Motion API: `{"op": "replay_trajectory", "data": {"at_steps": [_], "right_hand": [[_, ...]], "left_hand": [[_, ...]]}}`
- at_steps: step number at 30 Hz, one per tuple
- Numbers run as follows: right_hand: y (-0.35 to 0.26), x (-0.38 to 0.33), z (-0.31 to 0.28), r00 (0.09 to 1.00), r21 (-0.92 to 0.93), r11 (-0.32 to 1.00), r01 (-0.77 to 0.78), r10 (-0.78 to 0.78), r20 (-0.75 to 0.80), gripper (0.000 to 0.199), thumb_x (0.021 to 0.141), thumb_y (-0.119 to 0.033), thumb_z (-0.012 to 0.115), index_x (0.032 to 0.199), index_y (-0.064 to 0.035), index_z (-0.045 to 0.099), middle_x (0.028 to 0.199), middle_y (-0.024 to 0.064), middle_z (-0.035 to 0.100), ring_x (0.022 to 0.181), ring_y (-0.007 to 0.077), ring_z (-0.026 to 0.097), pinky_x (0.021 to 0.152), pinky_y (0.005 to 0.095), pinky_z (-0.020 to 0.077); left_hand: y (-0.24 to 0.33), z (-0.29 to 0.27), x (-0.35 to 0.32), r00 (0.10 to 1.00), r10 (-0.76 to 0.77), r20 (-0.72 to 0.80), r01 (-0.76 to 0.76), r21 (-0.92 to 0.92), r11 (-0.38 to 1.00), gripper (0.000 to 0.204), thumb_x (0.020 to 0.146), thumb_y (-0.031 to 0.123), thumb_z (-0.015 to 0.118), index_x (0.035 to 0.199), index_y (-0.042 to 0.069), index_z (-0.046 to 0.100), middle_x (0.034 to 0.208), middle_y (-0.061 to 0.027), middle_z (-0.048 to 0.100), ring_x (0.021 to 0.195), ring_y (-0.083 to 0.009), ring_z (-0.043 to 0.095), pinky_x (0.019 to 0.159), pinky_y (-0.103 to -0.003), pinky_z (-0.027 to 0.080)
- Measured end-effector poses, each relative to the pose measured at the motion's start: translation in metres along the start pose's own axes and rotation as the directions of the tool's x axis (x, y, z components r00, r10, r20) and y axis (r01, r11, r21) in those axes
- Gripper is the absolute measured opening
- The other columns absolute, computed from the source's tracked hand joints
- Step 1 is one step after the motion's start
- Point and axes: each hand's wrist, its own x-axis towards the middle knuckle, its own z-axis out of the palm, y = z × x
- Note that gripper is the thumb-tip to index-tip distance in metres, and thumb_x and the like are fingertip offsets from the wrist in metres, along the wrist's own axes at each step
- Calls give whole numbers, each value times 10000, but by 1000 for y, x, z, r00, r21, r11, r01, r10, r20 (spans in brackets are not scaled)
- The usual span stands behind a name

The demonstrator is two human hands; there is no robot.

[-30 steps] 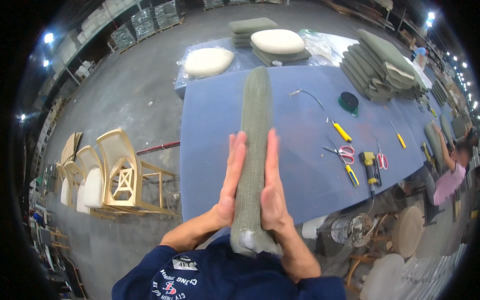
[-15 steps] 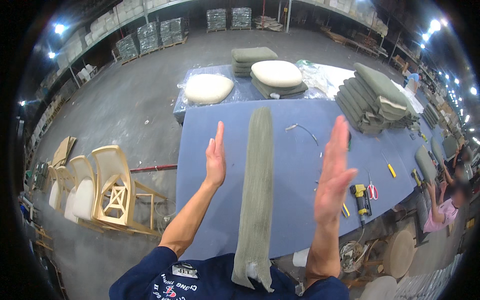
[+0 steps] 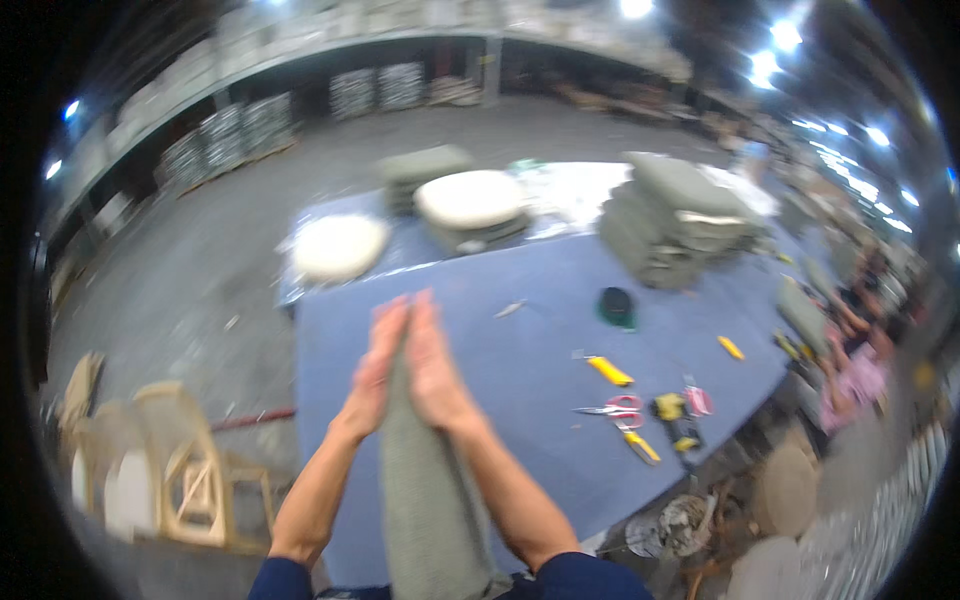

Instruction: The person trims excess fabric from a cushion, smooths and folds the cover, then uses a staple gun to attach the fabric to the cushion base. They also retrieve a box of staples from a locker and load the staple gun before continuing to staple the cushion.

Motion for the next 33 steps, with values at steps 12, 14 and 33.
{"op": "replay_trajectory", "data": {"at_steps": [12,14,33], "right_hand": [[-2,-78,2,977,50,976,-213,213,7,807,1125,-478,288,1647,36,-52,1737,251,-35,1612,386,-64,1288,499,-13],[10,-79,-16,982,206,961,-187,190,4,814,1127,-505,255,1640,59,-32,1737,247,-29,1613,364,-63,1298,437,-11],[-33,-131,1,991,254,959,-127,131,4,889,1071,-591,284,1651,49,73,1728,266,69,1612,395,49,1279,533,35]], "left_hand": [[64,38,-53,988,-116,-106,108,-83,991,1062,974,791,102,1662,-18,68,1752,-195,-50,1609,-368,-93,1277,-533,-53],[60,43,-61,990,-134,-42,134,13,991,1032,998,758,136,1658,-32,53,1746,-219,-76,1598,-383,-160,1259,-545,-101],[82,35,-138,979,128,-156,-142,-80,987,935,1025,705,168,1646,12,255,1735,-239,115,1602,-437,-86,1257,-611,-49]]}}
